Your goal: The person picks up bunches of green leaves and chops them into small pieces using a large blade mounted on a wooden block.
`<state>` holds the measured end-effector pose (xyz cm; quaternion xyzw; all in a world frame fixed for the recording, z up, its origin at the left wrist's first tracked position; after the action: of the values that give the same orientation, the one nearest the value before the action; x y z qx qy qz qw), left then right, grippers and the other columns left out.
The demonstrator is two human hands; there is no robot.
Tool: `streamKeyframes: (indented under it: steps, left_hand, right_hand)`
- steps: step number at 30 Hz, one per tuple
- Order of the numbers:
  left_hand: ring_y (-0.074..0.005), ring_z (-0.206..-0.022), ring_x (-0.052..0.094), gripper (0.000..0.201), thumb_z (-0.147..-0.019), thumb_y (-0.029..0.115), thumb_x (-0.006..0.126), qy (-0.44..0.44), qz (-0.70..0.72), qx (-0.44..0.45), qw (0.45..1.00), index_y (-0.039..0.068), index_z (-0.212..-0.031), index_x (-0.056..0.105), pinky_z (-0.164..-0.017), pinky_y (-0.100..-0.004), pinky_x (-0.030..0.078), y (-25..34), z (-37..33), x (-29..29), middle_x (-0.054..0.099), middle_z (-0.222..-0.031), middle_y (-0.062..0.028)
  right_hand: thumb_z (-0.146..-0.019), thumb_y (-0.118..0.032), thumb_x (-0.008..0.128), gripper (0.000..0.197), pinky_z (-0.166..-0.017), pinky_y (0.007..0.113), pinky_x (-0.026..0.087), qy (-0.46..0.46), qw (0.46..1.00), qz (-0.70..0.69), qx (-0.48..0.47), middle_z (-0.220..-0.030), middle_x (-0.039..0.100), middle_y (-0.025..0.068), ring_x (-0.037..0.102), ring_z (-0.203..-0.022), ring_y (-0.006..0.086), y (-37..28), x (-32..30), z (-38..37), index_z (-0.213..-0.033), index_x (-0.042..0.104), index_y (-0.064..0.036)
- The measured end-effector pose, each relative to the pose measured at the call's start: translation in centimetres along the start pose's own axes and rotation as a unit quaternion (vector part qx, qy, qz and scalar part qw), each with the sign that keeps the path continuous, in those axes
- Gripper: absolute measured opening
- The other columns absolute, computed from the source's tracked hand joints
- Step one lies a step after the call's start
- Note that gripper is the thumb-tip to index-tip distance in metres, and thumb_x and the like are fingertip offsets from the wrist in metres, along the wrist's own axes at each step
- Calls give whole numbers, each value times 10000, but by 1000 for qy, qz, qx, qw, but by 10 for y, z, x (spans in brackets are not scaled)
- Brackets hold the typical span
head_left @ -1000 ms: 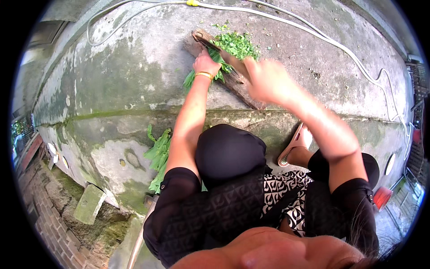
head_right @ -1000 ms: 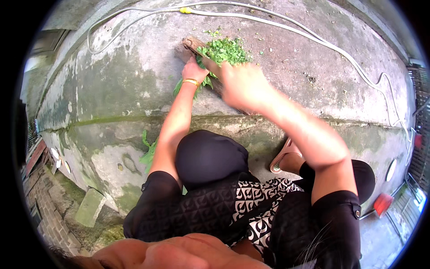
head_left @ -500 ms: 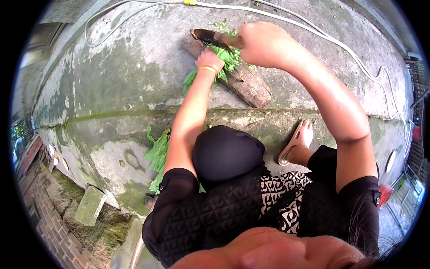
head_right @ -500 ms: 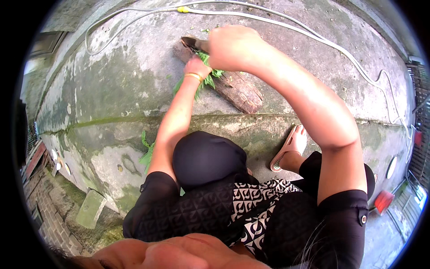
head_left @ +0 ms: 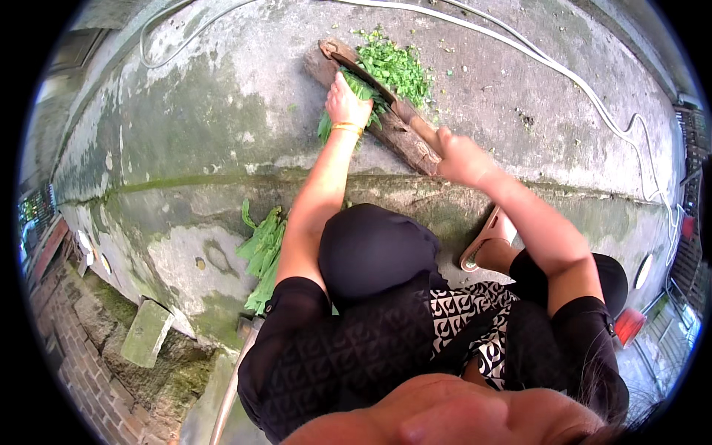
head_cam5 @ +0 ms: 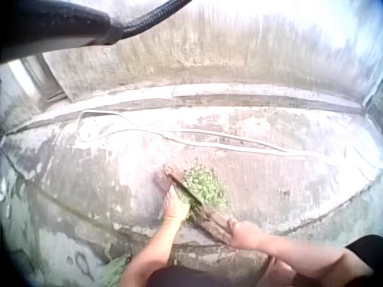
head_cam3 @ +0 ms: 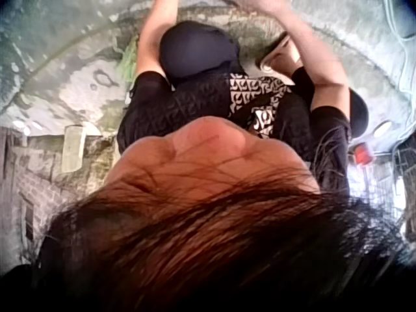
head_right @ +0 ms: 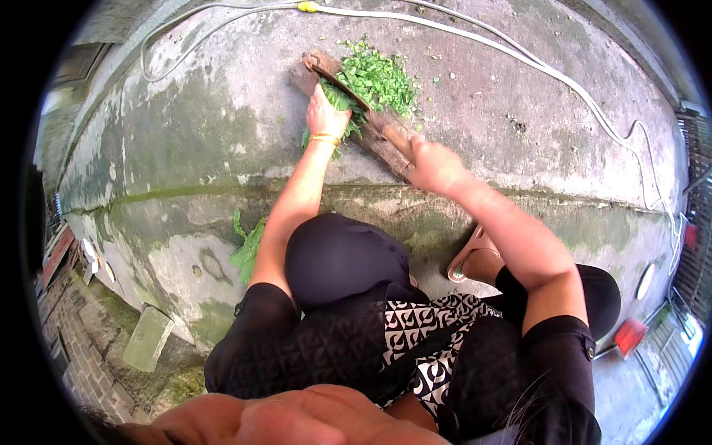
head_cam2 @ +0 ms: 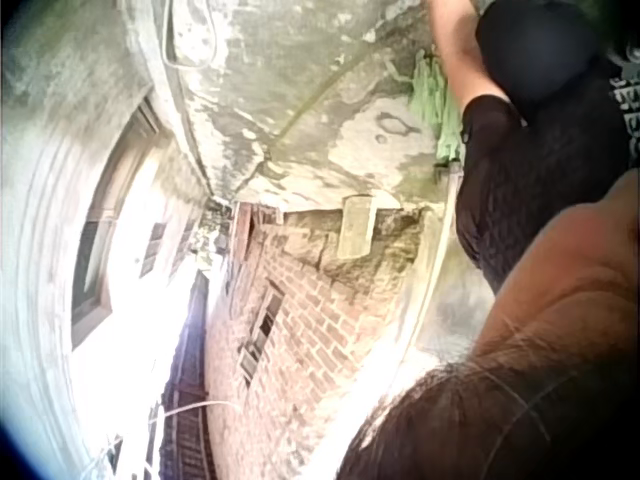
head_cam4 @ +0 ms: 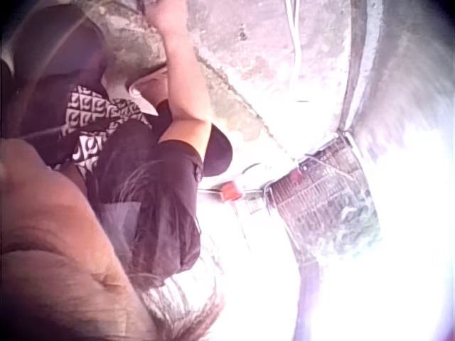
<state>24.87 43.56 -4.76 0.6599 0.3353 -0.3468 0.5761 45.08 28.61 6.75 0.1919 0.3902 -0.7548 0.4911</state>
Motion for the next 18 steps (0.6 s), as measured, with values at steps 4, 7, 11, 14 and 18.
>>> streamKeyframes:
  steps: [4,7,11,14,18]
  left_hand:
    - [-407,-1131,601,1096,-655,360,805,-96,-121,-26,988,-20,-1517,246,-958,-509,481,15,2,4,594,-1245,-241]
    - [-365,-1162,596,1032,-745,279,697,-163,-153,-78,971,-59,-1547,141,-978,-484,453,32,-29,-4,596,-1278,-200]
    - [-357,-1297,499,1175,-739,408,760,-199,-129,-117,964,-74,-1552,61,-1052,-512,384,25,-29,-5,480,-1436,-214]
    - [-383,-1473,243,1355,-638,547,853,-251,-125,-109,954,0,-1577,44,-1153,-580,234,15,-21,-7,225,-1599,-228]
    - [-405,-1533,-59,1361,-618,449,893,-272,-117,-124,947,54,-1596,33,-1184,-652,62,-11,-2,-23,-16,-1674,-175]
  right_hand:
    - [-811,-120,532,535,-756,490,576,44,988,114,-93,-926,709,215,706,-834,394,-88,-134,6,-1339,559,-202]
    - [-811,-136,537,488,-746,486,577,87,983,126,-105,-861,708,212,707,-819,391,-120,-161,5,-1290,614,-194]
    - [-810,-107,557,325,-787,522,560,108,991,44,-62,-874,693,272,703,-837,434,-89,-94,28,-1095,552,50]
    - [-789,-69,570,352,-744,515,561,38,999,29,-14,-854,689,271,701,-803,431,-56,-39,32,-1110,474,40]
    - [-782,-68,595,368,-722,509,556,21,998,40,-34,-820,687,261,702,-792,421,-66,-31,31,-1092,436,50]
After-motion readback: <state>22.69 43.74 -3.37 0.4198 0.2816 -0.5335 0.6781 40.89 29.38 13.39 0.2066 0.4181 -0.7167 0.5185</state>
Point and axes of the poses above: each hand's wrist, its own z-axis away from the middle knuckle, its own x-axis out of the palm, y = z × x, the point moved 6 cm from there along -z, towards the middle knuckle
